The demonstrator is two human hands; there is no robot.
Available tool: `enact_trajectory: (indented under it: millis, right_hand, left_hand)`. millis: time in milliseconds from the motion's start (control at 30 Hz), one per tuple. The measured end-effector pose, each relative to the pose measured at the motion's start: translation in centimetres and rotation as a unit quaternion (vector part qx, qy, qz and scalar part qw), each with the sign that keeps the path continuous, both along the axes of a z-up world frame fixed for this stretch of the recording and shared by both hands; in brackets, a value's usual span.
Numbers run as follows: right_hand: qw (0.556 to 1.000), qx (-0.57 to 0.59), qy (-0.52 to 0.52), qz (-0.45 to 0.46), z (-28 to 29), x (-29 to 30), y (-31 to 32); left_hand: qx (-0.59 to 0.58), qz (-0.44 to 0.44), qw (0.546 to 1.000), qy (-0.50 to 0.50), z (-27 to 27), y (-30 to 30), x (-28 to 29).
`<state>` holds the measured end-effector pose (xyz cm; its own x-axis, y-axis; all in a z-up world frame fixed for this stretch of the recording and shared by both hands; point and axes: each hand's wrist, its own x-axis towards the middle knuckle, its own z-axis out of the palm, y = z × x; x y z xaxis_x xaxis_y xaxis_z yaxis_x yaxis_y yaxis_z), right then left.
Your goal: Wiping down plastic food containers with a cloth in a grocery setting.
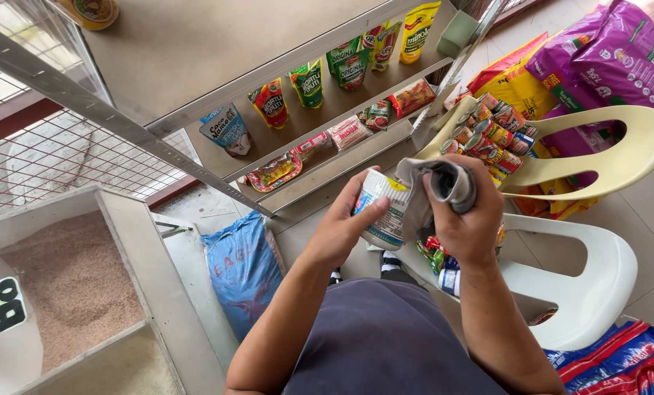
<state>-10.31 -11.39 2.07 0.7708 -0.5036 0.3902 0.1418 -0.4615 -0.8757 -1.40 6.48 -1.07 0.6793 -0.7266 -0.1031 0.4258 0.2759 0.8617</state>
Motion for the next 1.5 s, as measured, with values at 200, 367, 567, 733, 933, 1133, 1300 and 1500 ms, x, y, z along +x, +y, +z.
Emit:
enact_trajectory:
  millis: [200,367,567,733,933,1133,1300,1500]
  right_hand:
    - [0.961,-0.228,-0.048,0.148,7.3,1.5,1.6]
    - [0.993,-0.082,0.044,0.066,1.4,0.4,-1.9]
    - [0.976,-0.161,-0.020,0.144,6.1,2.7,-1.3]
    - [0.986,-0.089,0.066,0.125,2.9,3.0,-3.5]
    - [0.986,-0.084,0.013,0.147,4.6,4.2,-4.0]
    - [0.971,-0.115,0.082,0.192,3.2,5.3,-5.2]
    - [0.989,-0.096,0.056,0.095,2.6,5.3,-5.9]
    - [0.974,-0.097,0.052,0.200,3.1,5.5,-6.2]
  left_hand:
    - [-0.100,0.044,0.987,0.117,-1.3,-1.9,0.5]
    - [-0.001,0.068,0.998,-0.004,-0.1,-2.7,0.4]
    - [-0.066,0.055,0.990,0.115,-1.4,-4.0,1.4]
    - [-0.022,0.055,0.995,0.085,-2.5,-4.9,2.0]
    - [-0.052,0.054,0.993,0.094,-1.3,-5.9,3.0]
    - [-0.049,0.057,0.994,0.075,-2.7,-7.1,3.9]
    - [-0.006,0.069,0.996,0.059,-1.2,-7.3,3.8]
    - [0.029,0.062,0.997,-0.035,-2.3,-6.8,4.5]
